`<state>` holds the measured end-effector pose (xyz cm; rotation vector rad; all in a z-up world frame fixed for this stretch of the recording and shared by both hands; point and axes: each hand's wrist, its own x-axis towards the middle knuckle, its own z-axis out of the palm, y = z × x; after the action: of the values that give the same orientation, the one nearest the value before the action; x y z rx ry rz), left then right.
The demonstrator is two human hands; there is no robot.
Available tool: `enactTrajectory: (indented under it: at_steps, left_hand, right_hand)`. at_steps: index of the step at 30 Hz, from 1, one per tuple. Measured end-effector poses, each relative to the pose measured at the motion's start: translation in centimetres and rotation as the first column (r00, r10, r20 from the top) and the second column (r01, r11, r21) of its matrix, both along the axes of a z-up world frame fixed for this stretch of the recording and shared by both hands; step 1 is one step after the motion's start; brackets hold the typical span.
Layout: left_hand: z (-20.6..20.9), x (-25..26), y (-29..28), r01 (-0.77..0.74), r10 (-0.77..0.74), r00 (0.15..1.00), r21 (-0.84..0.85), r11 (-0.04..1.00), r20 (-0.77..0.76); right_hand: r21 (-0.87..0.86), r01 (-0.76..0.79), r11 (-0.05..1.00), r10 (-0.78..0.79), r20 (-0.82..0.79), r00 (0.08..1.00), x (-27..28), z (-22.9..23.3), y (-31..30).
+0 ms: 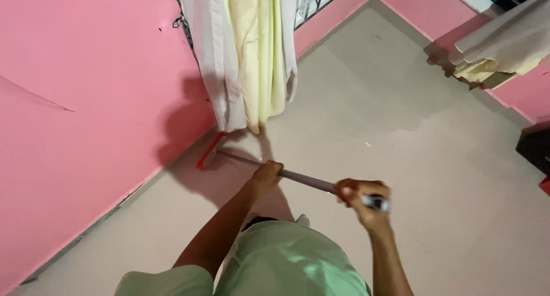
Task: The person sweeps the floor using a squeegee-like broom, moving across a room with pink walls and gathering debris near a trash bin.
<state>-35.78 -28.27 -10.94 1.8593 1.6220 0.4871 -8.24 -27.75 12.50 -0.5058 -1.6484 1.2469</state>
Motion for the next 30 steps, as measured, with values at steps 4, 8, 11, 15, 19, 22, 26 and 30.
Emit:
enactTrajectory:
  at_steps: [4, 8, 11, 15, 19, 22, 26, 30]
  left_hand:
    - [-4.1, -2.6, -1.0, -0.116, 0.122, 0.992, -0.176, 0.978, 0.024]
    - [-2.7, 1.2, -0.3, -0.042, 0.065, 0.989, -0.171, 0.984, 0.134]
    - [1.8, 4.0, 0.2, 0.109, -0.089, 0.982, -0.115, 0.987, 0.168]
    - [6.1, 4.2, -0.7, 0.189, -0.186, 0.970, -0.009, 0.982, 0.154]
    - [5.5, 0.9, -2.1, 0.176, -0.170, 0.972, -0.023, 0.984, 0.162]
    - [2.3, -2.0, -2.4, 0.089, -0.084, 0.993, -0.055, 0.995, 0.086]
    - [-1.2, -3.6, -3.3, 0.084, -0.066, 0.992, -0.182, 0.980, 0.104]
    - [-1.3, 0.6, -3.2, 0.131, -0.128, 0.987, -0.030, 0.991, 0.096]
  right_hand:
    - [-0.008, -0.034, 0.999, 0.034, 0.089, 0.995, -3.7, -1.2, -1.9]
    - [-0.036, 0.008, 0.999, -0.005, 0.082, 0.997, -2.4, 2.4, -2.8]
    - [0.021, 0.082, 0.996, -0.084, 0.120, 0.989, -1.5, 6.7, -3.4]
    - [0.065, 0.141, 0.988, -0.148, 0.117, 0.982, -2.8, 9.8, -4.2]
    - [0.030, 0.094, 0.995, -0.093, -0.008, 0.996, -4.2, 9.2, -5.3]
    - [-0.140, 0.244, 0.960, -0.268, -0.185, 0.946, -6.3, 5.1, -6.4]
    - [-0.328, 0.437, 0.837, -0.508, -0.172, 0.844, -8.3, 1.0, -8.6]
    - [-0.247, 0.527, 0.813, -0.563, -0.106, 0.820, -5.4, 2.7, -8.6]
